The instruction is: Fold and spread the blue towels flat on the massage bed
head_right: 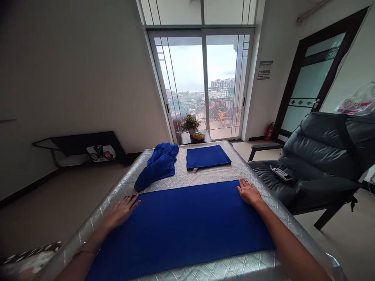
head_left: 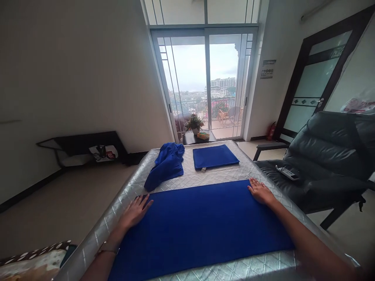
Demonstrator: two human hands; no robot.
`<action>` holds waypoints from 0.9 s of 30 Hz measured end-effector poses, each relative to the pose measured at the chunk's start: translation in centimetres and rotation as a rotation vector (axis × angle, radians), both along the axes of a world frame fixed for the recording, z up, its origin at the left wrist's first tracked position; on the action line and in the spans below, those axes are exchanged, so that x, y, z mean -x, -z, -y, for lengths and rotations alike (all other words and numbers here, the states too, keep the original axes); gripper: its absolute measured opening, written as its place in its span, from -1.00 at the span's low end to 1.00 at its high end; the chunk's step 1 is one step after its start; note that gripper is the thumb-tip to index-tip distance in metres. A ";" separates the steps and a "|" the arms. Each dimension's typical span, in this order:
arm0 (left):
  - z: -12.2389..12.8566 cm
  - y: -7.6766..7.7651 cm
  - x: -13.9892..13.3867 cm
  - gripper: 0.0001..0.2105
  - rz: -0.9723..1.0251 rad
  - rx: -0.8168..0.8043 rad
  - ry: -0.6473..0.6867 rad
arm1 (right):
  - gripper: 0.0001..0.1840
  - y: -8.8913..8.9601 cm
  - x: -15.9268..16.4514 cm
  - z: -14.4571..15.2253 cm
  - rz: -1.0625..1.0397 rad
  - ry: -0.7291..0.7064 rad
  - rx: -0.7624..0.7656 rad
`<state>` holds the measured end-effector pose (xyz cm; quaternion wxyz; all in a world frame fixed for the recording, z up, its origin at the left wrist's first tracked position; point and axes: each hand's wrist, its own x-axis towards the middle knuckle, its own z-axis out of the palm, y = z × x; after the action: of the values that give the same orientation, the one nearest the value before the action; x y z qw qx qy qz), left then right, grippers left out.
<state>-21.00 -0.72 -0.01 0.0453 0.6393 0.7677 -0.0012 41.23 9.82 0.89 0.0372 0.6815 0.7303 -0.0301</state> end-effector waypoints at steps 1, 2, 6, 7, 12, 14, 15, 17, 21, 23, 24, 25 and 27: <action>-0.3 -0.7 -0.5 -0.31 -0.007 -0.016 -0.008 | -0.30 -0.6 0.6 0.1 0.011 0.003 0.002; -0.7 -1.3 -1.5 -0.30 -0.013 -0.053 -0.005 | -0.30 -1.1 1.7 0.3 0.016 0.000 -0.008; -2.4 -2.0 -9.5 -0.34 0.020 -0.231 0.231 | -0.31 -1.9 10.8 2.2 -0.089 -0.200 -0.133; -2.9 -1.7 -12.1 -0.38 0.036 -0.246 0.326 | -0.31 -1.8 13.8 2.9 -0.145 -0.292 -0.137; -4.4 1.2 -21.4 -0.48 0.067 -0.279 0.558 | -0.31 -0.5 24.5 5.4 -0.278 -0.459 -0.051; -4.5 1.9 -21.2 -0.48 0.065 -0.275 0.522 | -0.30 0.0 24.7 5.4 -0.276 -0.455 -0.053; -4.4 2.1 -20.3 -0.47 0.063 -0.262 0.495 | -0.29 0.1 23.8 5.1 -0.273 -0.448 -0.055; -4.0 2.1 -17.3 -0.44 0.053 -0.222 0.425 | -0.28 0.3 20.5 4.4 -0.251 -0.423 -0.050; -2.8 2.5 -8.9 -0.40 0.026 -0.180 0.220 | -0.29 0.7 10.4 2.2 -0.158 -0.279 -0.036; -2.1 3.0 -4.7 -0.37 0.023 -0.173 0.137 | -0.28 0.9 5.5 1.3 -0.111 -0.155 -0.031; -1.8 3.3 -2.8 -0.36 0.018 -0.172 0.096 | -0.27 1.0 3.6 0.9 -0.092 -0.098 -0.033; -1.5 3.6 -1.2 -0.35 0.011 -0.174 0.056 | -0.26 1.2 2.1 0.5 -0.077 -0.056 -0.037; -1.0 4.1 1.0 -0.34 -0.003 -0.177 -0.017 | -0.25 1.5 0.3 0.1 -0.059 -0.017 -0.052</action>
<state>-21.98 0.28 -4.11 -0.0126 0.6342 0.7702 0.0662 40.93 9.71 -0.63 -0.0019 0.6746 0.7375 -0.0308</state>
